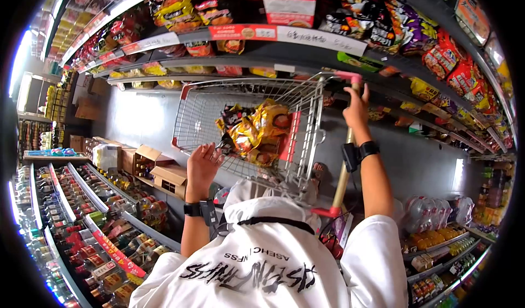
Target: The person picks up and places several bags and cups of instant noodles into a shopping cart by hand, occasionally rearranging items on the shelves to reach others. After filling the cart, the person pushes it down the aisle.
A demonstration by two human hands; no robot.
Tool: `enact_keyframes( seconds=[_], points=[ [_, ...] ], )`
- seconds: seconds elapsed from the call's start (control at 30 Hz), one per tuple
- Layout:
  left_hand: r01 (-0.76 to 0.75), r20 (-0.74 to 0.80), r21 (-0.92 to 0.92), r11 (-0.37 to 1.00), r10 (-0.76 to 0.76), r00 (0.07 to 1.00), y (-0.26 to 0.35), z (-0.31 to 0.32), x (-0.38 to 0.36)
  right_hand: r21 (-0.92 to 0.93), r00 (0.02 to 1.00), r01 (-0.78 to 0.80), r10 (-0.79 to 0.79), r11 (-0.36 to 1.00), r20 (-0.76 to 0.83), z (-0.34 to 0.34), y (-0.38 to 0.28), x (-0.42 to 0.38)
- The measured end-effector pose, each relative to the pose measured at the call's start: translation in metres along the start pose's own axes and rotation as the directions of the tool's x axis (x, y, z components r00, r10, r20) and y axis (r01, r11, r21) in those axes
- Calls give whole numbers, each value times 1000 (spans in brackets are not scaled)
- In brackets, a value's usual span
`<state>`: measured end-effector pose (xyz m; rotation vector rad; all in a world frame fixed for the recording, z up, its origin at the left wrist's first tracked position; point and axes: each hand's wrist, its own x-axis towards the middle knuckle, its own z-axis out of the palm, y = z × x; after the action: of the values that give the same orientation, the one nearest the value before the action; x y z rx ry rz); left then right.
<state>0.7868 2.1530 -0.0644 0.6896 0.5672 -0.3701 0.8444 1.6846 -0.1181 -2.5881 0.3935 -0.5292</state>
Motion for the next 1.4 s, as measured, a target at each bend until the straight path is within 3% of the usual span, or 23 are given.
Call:
enact_keyframes(
  seconds=[0.07,0.1,0.17,0.2,0.27,0.33,0.47,0.53,0.8,1.0,1.13,1.2,1.23,1.4],
  points=[
    [-16,-66,-77,997,11,998,19,-15,-4,6,971,-151,147,988,189,-7,-6,-1],
    [-13,-96,-101,995,3,995,26,-27,-8,6,971,-150,146,989,187,-10,-13,-1],
    [-29,-152,-107,994,13,988,37,-45,-15,-140,932,-273,298,952,207,-17,-25,-9],
    [-48,-204,-112,993,25,979,42,-53,-18,-142,933,-268,293,953,207,-15,-24,-14],
    [-49,-194,-156,986,18,981,49,-77,-19,93,990,-112,102,989,100,-7,-8,-25],
    [-47,-225,-244,969,-10,974,54,-96,-16,155,999,-24,18,988,38,-2,-2,-38],
    [-57,-250,-281,958,-15,968,51,-105,-9,109,996,-75,68,991,63,-7,-17,-73],
    [-18,-174,-312,950,-39,984,46,-107,-2,59,978,-176,168,983,123,-5,-17,-79],
    [6,-116,-377,926,-54,992,21,-86,14,58,976,-172,162,983,144,-6,-15,-90],
    [-6,-147,-338,941,-46,988,10,-68,4,135,985,-126,107,983,138,-22,-17,-81],
    [-46,-139,-235,971,13,990,-2,-45,-16,125,965,-195,167,973,203,-30,-5,-82],
    [-44,-138,-224,974,13,990,-14,-38,-24,269,975,-173,126,947,183,-39,-3,-88],
    [-34,-153,-225,974,-1,988,-18,-35,-24,218,937,-291,232,931,263,-50,-8,-90],
    [17,-140,-179,984,-42,989,-44,-20,-29,289,971,-221,183,931,152,-57,19,-113]
  ],
)
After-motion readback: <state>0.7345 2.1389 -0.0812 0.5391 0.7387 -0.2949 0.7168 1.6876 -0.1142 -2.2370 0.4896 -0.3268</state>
